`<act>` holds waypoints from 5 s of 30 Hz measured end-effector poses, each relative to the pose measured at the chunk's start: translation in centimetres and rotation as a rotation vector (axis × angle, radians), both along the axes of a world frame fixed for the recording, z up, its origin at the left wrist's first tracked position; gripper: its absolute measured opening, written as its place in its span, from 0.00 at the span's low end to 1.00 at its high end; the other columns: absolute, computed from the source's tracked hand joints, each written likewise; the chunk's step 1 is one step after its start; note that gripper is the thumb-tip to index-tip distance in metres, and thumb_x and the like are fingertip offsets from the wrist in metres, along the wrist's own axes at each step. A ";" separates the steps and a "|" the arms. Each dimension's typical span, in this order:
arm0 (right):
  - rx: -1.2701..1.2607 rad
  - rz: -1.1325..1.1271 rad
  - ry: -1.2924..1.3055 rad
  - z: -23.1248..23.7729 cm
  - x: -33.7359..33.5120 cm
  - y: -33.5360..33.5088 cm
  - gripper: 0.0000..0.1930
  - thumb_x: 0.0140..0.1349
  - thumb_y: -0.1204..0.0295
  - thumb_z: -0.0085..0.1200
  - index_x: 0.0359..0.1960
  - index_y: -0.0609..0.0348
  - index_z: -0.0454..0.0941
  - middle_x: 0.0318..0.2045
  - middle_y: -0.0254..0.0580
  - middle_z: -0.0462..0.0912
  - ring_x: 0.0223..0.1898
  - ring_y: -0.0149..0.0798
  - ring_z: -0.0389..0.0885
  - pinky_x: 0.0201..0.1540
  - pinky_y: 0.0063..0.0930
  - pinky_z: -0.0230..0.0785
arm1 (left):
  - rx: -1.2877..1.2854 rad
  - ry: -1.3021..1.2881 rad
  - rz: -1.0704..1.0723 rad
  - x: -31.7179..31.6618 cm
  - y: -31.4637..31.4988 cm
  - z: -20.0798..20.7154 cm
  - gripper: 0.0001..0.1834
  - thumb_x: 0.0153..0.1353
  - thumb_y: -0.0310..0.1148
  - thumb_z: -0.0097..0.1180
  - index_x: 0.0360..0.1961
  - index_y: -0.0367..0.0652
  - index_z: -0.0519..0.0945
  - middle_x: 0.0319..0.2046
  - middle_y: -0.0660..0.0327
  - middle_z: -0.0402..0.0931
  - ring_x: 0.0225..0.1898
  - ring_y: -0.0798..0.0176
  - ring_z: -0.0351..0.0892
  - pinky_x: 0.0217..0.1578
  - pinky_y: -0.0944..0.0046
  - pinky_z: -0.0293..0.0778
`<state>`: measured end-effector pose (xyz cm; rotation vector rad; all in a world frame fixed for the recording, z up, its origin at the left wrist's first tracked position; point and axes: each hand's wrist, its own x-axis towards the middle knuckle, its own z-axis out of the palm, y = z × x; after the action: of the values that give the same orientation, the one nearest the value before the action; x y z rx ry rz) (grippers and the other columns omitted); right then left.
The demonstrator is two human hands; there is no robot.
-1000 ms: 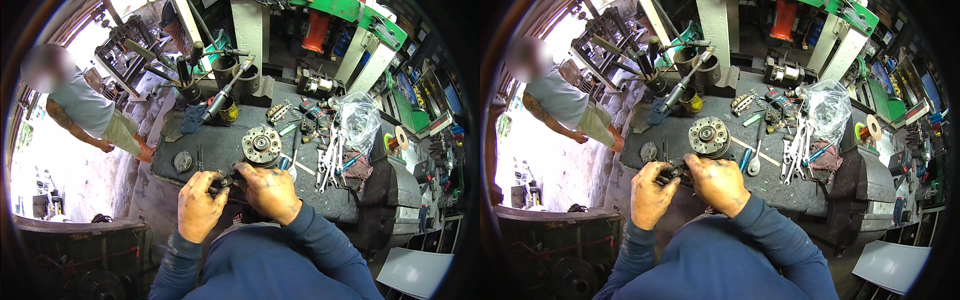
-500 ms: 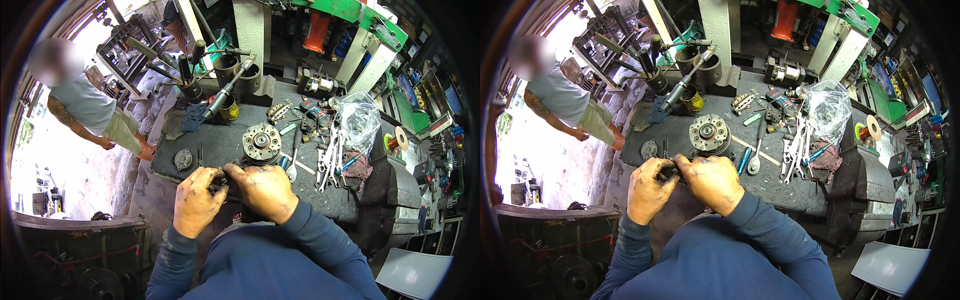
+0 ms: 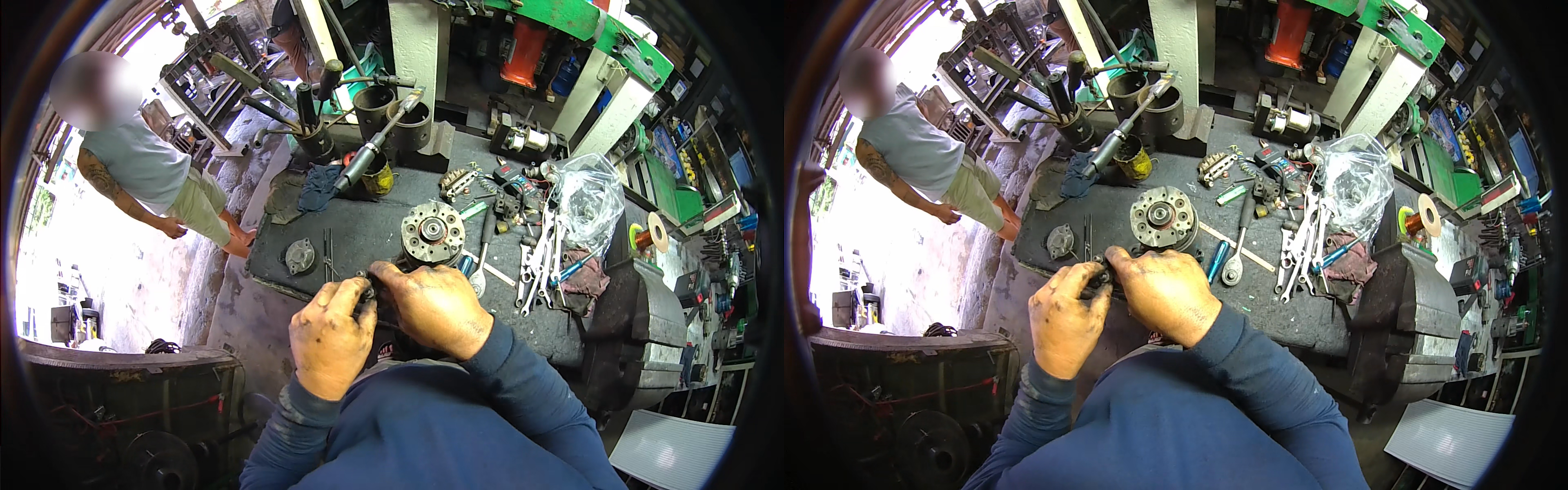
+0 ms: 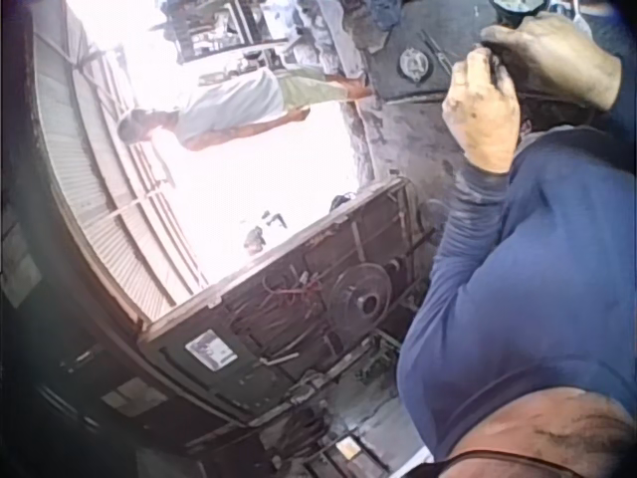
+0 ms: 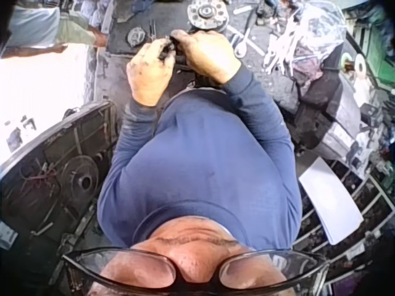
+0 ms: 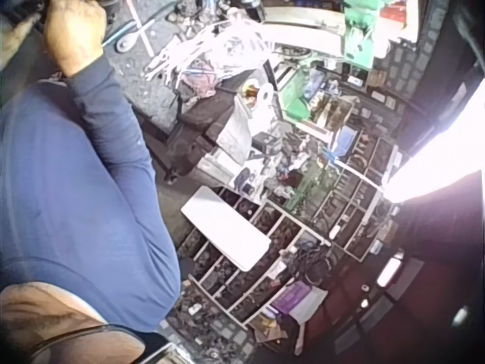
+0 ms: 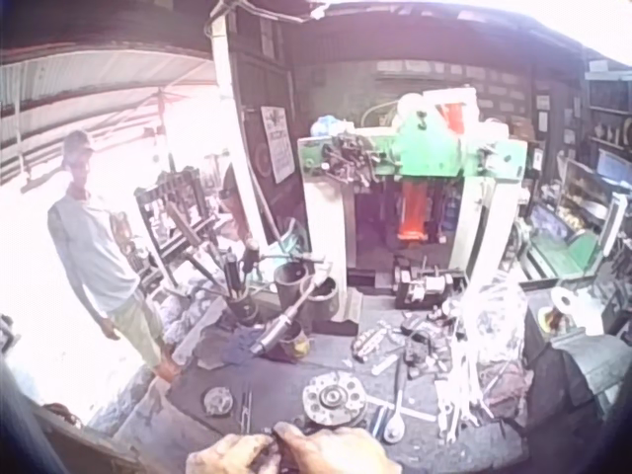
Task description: The person uses a wrench to loosen a bolt on a mechanical assembly, then removes the bolt and separates the housing into two halves. The person then uses a screwdriver to pry out internal components and places the disassembled parts on the workbench.
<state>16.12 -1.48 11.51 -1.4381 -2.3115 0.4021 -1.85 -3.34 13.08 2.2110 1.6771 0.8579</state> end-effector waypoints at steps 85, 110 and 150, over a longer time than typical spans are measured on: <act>-0.073 -0.068 0.910 -4.8 7.7 5.8 0.54 0.37 0.63 0.88 0.65 0.67 0.66 0.57 0.47 0.82 0.59 0.41 0.81 0.67 0.34 0.71 | -0.065 -0.620 -0.161 2.0 6.7 -13.5 0.25 0.48 0.33 0.79 0.41 0.38 0.76 0.27 0.58 0.80 0.27 0.57 0.81 0.33 0.58 0.78; -0.268 -0.430 1.449 -14.0 20.0 7.8 0.30 0.56 0.75 0.74 0.61 0.62 0.75 0.50 0.39 0.86 0.50 0.36 0.84 0.58 0.34 0.77 | -0.200 -0.539 -0.028 3.2 7.9 -9.7 0.16 0.53 0.31 0.77 0.37 0.35 0.82 0.28 0.59 0.86 0.26 0.65 0.83 0.34 0.60 0.80; -0.116 -0.523 0.792 -10.9 17.1 -6.3 0.58 0.37 0.59 0.89 0.68 0.68 0.63 0.57 0.48 0.82 0.59 0.43 0.82 0.67 0.37 0.73 | -0.514 -0.785 -0.174 -4.6 0.7 -11.9 0.78 0.41 0.54 0.87 0.82 0.43 0.43 0.74 0.45 0.59 0.75 0.45 0.63 0.73 0.45 0.60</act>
<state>33.24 -7.77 0.65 -1.5004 -1.2638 0.7760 -6.45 -2.68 1.17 1.3814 1.1294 0.9398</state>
